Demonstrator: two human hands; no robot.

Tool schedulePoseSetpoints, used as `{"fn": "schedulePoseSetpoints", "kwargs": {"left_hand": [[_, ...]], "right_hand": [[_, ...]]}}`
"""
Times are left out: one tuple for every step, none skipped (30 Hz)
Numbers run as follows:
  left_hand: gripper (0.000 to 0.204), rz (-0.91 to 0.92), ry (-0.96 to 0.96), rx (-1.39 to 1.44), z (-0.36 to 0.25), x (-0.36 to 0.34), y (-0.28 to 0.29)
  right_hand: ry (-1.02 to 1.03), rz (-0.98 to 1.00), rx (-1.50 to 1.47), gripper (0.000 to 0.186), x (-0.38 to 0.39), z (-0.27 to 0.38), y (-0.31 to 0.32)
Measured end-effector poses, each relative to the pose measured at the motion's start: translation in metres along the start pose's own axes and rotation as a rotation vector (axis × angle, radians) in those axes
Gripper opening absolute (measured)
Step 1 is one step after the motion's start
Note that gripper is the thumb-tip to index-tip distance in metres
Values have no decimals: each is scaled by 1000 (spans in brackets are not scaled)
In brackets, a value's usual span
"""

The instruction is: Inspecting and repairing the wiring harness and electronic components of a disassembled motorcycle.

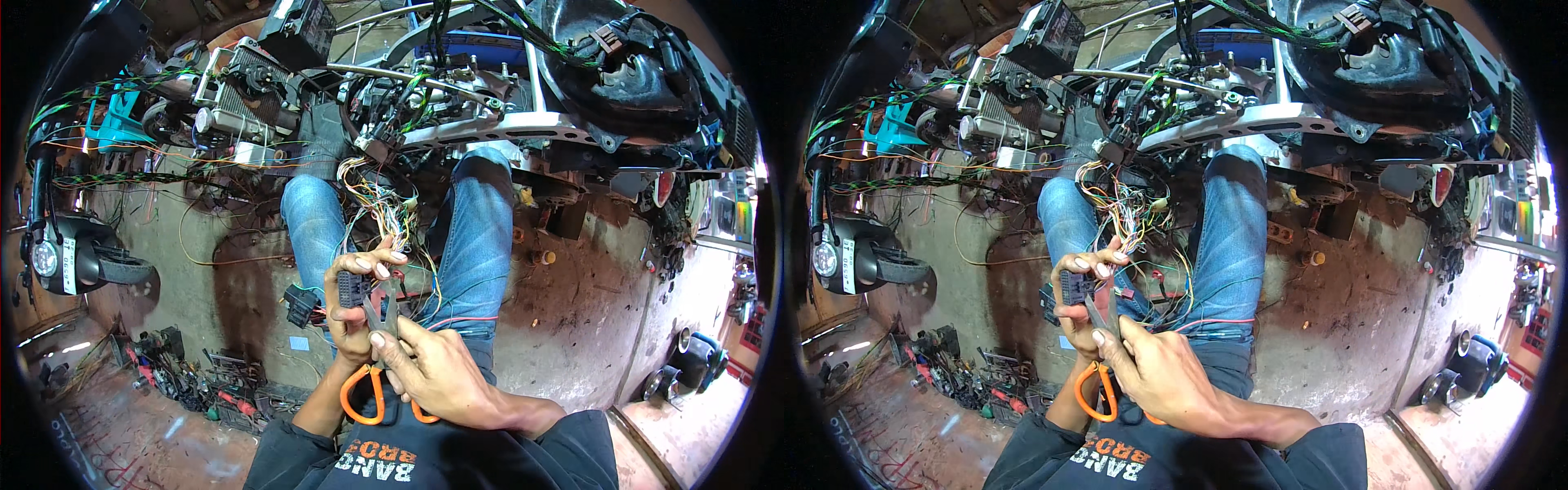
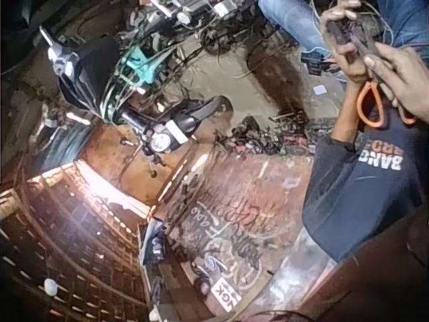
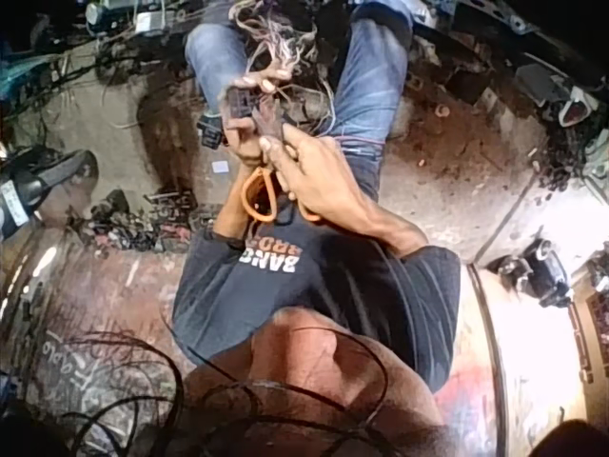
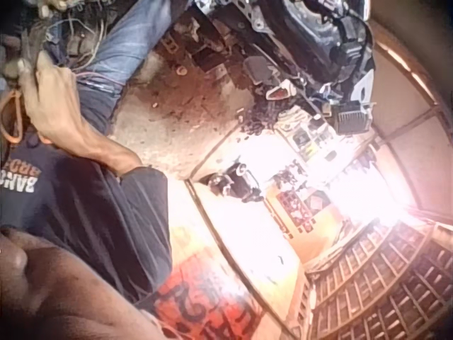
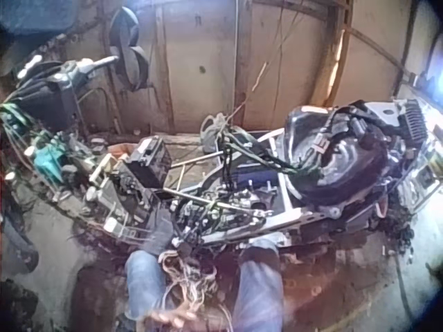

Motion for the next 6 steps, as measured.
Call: {"fn": "schedulePoseSetpoints", "kwargs": {"left_hand": [[58,-16,12,54,1,0,1],[58,-32,23,108,2,0,2],[56,-26,29,146,2,-2,1],[56,-26,29,145,2,-1,1],[55,3,47,192,3,0,-1],[53,30,65,239,4,2,-2]], "right_hand": [[-29,31,-48,35,-1,2,-1],[-29,32,-49,35,-4,4,1],[-50,85,-128,35,-6,5,-2],[-71,138,-207,36,-6,5,-6],[-35,172,-232,35,-7,0,-10],[-22,177,-264,32,-7,-2,-12]]}}
Point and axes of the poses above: each hand's wrist, its own x-axis away from the middle knuckle, its own y-axis out of the back of the hand, z = x × y, the point moved 10 cm from there along -x, towards the middle knuckle, and after that the axes turned 5 degrees about -z, right-handed, at the moved point
